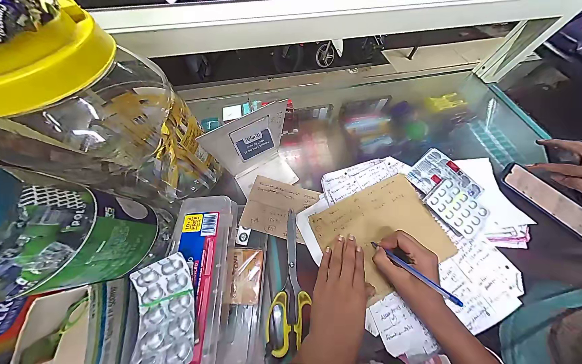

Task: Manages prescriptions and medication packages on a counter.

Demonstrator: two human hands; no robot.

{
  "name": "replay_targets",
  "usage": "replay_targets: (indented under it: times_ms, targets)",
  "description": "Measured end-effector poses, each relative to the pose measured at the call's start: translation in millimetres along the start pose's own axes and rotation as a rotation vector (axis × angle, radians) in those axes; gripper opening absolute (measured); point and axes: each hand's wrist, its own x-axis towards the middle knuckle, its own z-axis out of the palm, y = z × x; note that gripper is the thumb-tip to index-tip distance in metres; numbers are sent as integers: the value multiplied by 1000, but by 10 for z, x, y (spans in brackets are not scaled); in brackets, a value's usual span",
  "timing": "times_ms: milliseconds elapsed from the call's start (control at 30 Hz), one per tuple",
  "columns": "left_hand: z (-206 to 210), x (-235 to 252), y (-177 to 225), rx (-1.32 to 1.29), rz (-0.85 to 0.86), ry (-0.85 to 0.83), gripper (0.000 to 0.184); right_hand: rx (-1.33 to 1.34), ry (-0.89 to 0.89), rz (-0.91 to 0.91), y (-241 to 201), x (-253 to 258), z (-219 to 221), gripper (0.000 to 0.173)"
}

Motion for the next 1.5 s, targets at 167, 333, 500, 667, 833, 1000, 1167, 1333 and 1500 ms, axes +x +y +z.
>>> replay_targets:
  times_ms: [167,333,500,667,833,1000,1167,1333,1500]
  targets:
    - [-2,9,2,-8,0,1,52,19,1,2,15,2,-4,10]
    - [-12,14,7,-20,-7,-32,53,-19,25,-7,3,-13,-14,12]
    - [-24,22,2,-14,0,-43,53,-43,28,-9,-10,-8,-3,12]
    - [-18,15,2,-27,0,-34,53,-48,29,-10,-13,-14,-2,12]
    - [-14,10,4,-15,5,-26,53,-51,45,-2,-23,-22,-15,12]
    - [0,5,-13,-7,15,-17,53,-84,40,-57,-46,-58,-4,14]
    - [-14,-1,-7,-17,16,-33,54,-153,-19,-131,-3,-58,-40,15]
    - [-80,25,9,-76,-3,-112,52,-19,43,-15,-19,-51,-158,14]
    - [-483,237,-2,-224,-56,-196,46,-106,203,92,84,177,-842,41]
